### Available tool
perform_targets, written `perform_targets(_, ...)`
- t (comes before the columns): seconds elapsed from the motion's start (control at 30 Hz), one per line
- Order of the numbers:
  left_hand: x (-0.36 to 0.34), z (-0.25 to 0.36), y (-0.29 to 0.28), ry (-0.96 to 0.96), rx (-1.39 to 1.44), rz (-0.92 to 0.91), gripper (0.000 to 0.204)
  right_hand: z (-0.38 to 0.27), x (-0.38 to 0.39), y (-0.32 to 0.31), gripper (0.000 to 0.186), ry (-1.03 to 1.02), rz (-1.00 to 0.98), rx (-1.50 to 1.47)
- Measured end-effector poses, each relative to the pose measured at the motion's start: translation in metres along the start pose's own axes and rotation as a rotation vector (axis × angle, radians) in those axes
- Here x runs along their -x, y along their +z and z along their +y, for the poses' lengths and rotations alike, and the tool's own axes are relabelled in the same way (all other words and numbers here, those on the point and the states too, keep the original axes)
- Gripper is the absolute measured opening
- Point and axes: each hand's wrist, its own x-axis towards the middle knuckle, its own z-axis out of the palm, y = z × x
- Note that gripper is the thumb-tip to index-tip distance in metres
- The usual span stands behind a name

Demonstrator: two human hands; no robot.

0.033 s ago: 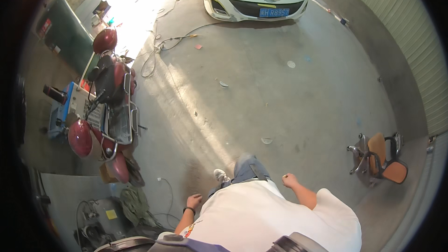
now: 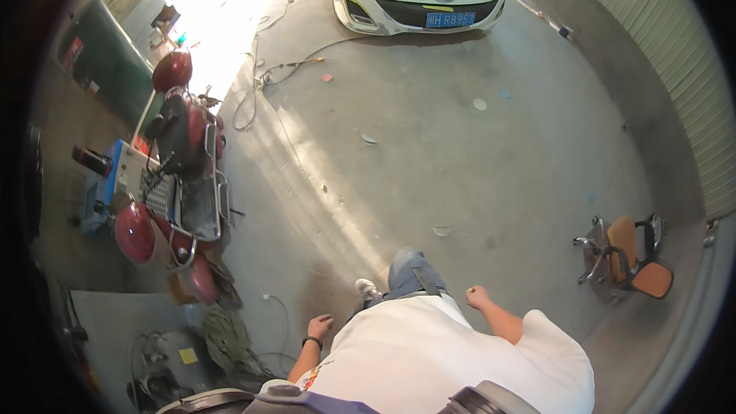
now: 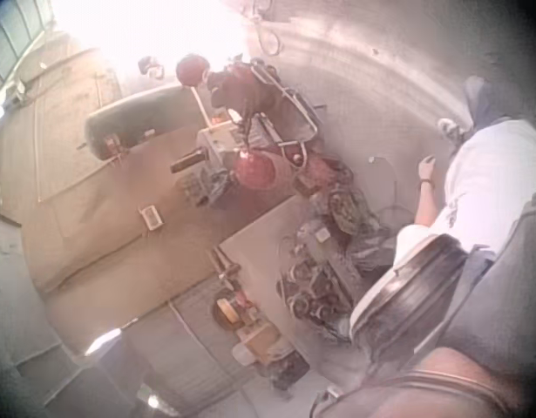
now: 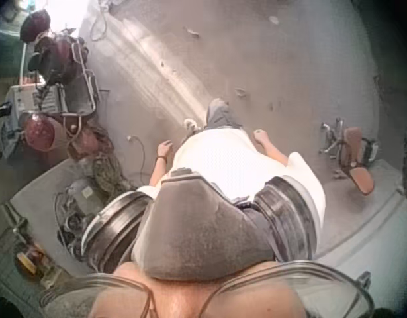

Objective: The person uses a yellow pry tool to push out a dent on the front bumper of a white car. They then walk to a tool rack, select a socket wrench, and use it to tighten a bolt on the bumper. Finally, they return to the pry tool and continue working on the dent.

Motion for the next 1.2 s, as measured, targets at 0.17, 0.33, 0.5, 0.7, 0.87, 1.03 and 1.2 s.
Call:
perform_targets(0.17,-0.074,0.092,-0.069,0.072,-0.025,0.074,0.04,-0.052,-0.016,0.053,0.025,-0.044,-0.03,0.06)
perform_targets(0.33,-0.131,0.117,-0.118,0.06,-0.05,0.167,0.04,-0.119,-0.102,0.074,0.036,-0.108,-0.105,0.016)
perform_targets(0.5,-0.135,0.162,-0.106,-0.157,0.132,0.186,0.038,-0.233,-0.176,0.015,0.032,-0.142,-0.129,0.14)
perform_targets(0.7,-0.132,0.282,-0.021,-0.044,-0.022,0.075,0.038,-0.393,-0.261,-0.122,0.019,-0.21,-0.067,-0.144)
perform_targets(0.87,-0.19,0.325,0.021,0.071,-0.329,-0.03,0.041,-0.45,-0.285,-0.168,0.023,-0.227,-0.091,-0.31)
perform_targets(1.03,-0.27,0.369,0.013,-0.091,-0.348,-0.114,0.042,-0.422,-0.294,-0.16,0.028,-0.19,-0.174,0.183)
perform_targets(1.2,-0.377,0.463,-0.026,-0.309,-0.174,-0.011,0.042,-0.433,-0.3,-0.188,0.025,-0.17,-0.193,0.309)
